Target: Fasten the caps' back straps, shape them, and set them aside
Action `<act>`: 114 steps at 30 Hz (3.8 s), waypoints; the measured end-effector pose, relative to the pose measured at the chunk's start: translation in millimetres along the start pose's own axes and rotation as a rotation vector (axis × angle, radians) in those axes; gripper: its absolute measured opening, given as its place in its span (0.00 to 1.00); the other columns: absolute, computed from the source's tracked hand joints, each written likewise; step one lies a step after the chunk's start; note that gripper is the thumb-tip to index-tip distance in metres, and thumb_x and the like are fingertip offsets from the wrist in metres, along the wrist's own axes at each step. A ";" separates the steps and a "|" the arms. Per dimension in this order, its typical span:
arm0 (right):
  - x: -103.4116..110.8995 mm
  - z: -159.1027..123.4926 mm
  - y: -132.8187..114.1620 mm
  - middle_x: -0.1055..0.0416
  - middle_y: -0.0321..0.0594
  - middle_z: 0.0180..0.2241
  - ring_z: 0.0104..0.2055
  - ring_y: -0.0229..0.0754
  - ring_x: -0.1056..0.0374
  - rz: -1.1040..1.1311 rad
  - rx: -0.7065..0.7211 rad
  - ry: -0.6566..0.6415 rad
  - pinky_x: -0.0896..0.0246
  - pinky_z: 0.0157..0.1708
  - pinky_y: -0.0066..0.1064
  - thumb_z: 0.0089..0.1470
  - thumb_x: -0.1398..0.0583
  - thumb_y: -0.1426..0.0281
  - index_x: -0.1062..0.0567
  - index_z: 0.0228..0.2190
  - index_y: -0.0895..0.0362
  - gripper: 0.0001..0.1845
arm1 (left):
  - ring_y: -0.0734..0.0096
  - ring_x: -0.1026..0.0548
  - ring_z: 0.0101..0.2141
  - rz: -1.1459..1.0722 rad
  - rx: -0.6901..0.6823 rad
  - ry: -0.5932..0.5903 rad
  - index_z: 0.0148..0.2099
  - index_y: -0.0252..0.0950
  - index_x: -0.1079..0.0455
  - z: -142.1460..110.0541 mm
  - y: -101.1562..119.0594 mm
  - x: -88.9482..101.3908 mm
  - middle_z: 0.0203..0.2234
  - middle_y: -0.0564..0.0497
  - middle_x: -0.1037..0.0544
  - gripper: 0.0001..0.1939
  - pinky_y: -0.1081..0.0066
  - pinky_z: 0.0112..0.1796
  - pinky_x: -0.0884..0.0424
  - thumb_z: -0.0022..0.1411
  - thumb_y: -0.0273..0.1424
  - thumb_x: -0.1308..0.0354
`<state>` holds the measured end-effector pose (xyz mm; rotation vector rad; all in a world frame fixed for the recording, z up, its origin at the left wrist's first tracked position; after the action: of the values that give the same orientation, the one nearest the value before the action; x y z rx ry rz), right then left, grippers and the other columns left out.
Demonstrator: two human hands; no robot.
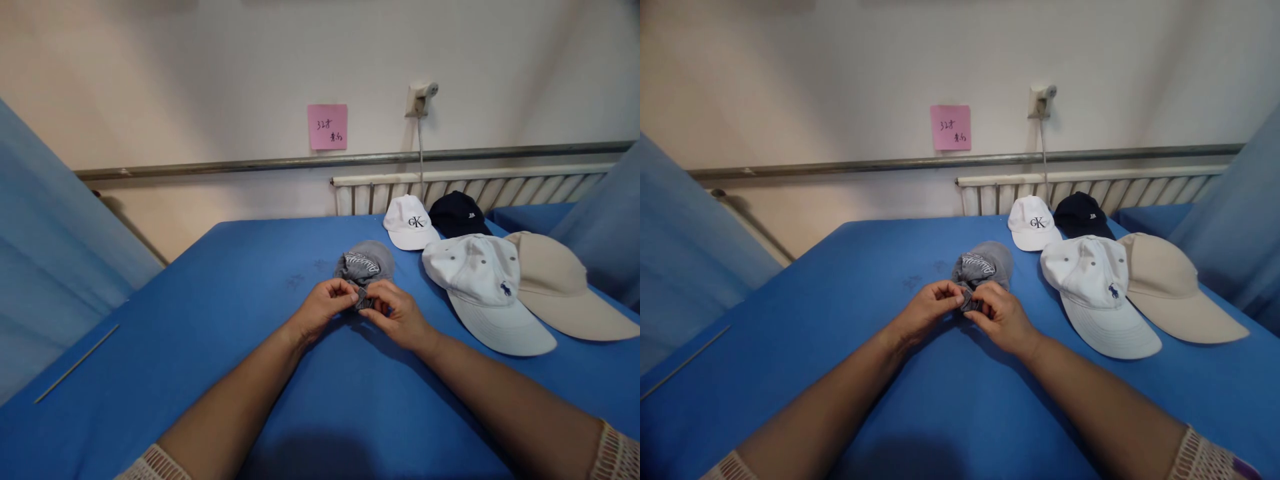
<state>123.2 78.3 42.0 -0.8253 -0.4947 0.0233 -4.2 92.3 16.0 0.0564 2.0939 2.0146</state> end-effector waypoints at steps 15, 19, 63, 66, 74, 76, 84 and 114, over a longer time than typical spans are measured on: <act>5.1 -1.4 11.1 0.31 0.36 0.28 0.25 0.36 0.35 -0.035 -0.094 0.057 0.37 0.27 0.29 0.54 0.37 0.67 0.26 0.39 0.55 0.09 | 0.70 0.30 0.38 0.166 -0.118 -0.028 0.32 0.35 0.28 -6.3 19.9 -10.3 0.36 0.49 0.26 0.08 0.69 0.42 0.36 0.55 0.34 0.35; 5.1 -0.2 6.8 0.31 0.35 0.28 0.25 0.36 0.37 -0.045 -0.066 0.047 0.38 0.27 0.30 0.55 0.37 0.67 0.26 0.39 0.54 0.09 | 0.62 0.31 0.48 0.236 -0.111 -0.056 0.29 0.35 0.27 -6.1 18.6 -10.4 0.47 0.46 0.27 0.09 0.65 0.49 0.38 0.57 0.34 0.37; 4.3 -0.6 -4.2 0.28 0.40 0.34 0.27 0.37 0.36 -0.072 0.059 0.022 0.38 0.28 0.31 0.55 0.37 0.70 0.26 0.42 0.53 0.11 | 0.56 0.32 0.52 0.309 -0.075 -0.055 0.29 0.33 0.29 -2.8 12.9 -5.8 0.52 0.42 0.28 0.05 0.59 0.53 0.41 0.55 0.30 0.40; 7.0 -0.5 -2.9 0.29 0.40 0.34 0.26 0.36 0.36 -0.049 0.050 0.049 0.38 0.26 0.31 0.55 0.37 0.70 0.26 0.41 0.54 0.10 | 0.56 0.33 0.53 0.272 -0.073 -0.054 0.30 0.34 0.29 -2.7 13.1 -5.0 0.53 0.43 0.29 0.04 0.60 0.52 0.40 0.54 0.29 0.40; 2.3 -0.5 -2.2 0.28 0.39 0.33 0.27 0.37 0.35 -0.032 0.043 0.005 0.37 0.27 0.31 0.54 0.37 0.70 0.26 0.41 0.53 0.10 | 0.57 0.32 0.52 0.268 -0.098 -0.083 0.29 0.33 0.29 -6.2 16.5 -11.6 0.54 0.42 0.30 0.06 0.59 0.52 0.39 0.54 0.30 0.37; 1.0 -0.7 -1.0 0.29 0.38 0.33 0.27 0.37 0.35 -0.029 0.036 -0.006 0.38 0.27 0.31 0.54 0.37 0.70 0.26 0.41 0.53 0.10 | 0.57 0.31 0.51 0.266 -0.098 -0.085 0.29 0.33 0.29 -6.6 16.5 -12.7 0.54 0.42 0.30 0.06 0.59 0.52 0.39 0.55 0.30 0.36; 7.7 -0.5 0.0 0.30 0.38 0.32 0.27 0.37 0.36 -0.016 0.014 0.056 0.38 0.27 0.30 0.55 0.37 0.69 0.26 0.40 0.54 0.10 | 0.59 0.32 0.52 0.213 -0.107 -0.081 0.33 0.34 0.27 -1.6 10.5 -6.0 0.52 0.44 0.28 0.06 0.60 0.52 0.39 0.56 0.32 0.37; 4.4 -1.2 2.3 0.30 0.37 0.30 0.27 0.38 0.35 -0.024 0.006 0.044 0.37 0.28 0.31 0.55 0.38 0.69 0.26 0.41 0.53 0.10 | 0.64 0.28 0.45 0.205 -0.124 -0.060 0.33 0.34 0.28 -1.0 8.9 -6.2 0.45 0.45 0.25 0.10 0.62 0.49 0.37 0.53 0.34 0.34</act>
<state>128.1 80.0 41.5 -0.8126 -0.4632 -0.0155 0.5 90.6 25.7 0.3182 1.9932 2.2253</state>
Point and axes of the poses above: each hand's wrist, its own z-axis towards the middle knuckle, its own x-axis out of the back of the hand, y = z × x, the point moved 10 cm from there along z, towards the middle knuckle
